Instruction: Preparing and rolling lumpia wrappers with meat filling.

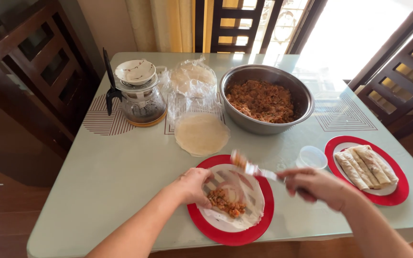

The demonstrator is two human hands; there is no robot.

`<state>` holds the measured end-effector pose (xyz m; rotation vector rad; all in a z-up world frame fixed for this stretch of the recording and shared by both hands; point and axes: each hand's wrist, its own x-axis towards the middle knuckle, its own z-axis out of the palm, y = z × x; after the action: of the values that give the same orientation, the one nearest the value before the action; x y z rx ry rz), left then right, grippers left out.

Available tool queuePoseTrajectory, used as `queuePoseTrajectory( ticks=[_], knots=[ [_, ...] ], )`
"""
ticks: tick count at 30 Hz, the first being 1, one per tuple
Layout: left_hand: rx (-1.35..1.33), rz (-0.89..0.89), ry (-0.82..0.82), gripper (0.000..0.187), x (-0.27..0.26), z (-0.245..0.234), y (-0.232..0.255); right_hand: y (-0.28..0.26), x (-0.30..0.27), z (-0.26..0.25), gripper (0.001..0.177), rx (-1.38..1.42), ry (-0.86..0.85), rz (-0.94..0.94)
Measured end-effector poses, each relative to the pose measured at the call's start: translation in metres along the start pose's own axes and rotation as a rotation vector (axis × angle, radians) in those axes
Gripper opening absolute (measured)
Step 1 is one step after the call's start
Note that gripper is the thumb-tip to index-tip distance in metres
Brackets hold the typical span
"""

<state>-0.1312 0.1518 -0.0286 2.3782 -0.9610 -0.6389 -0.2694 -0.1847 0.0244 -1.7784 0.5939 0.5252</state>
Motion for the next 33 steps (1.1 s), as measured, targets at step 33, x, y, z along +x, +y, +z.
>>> queuePoseTrajectory(
  ticks=[33],
  knots=[
    [0.287, 0.015, 0.063, 0.077, -0.012, 0.012, 0.001, -0.023, -0.069, 0.099, 0.037, -0.959, 0.287, -0.471]
  ],
)
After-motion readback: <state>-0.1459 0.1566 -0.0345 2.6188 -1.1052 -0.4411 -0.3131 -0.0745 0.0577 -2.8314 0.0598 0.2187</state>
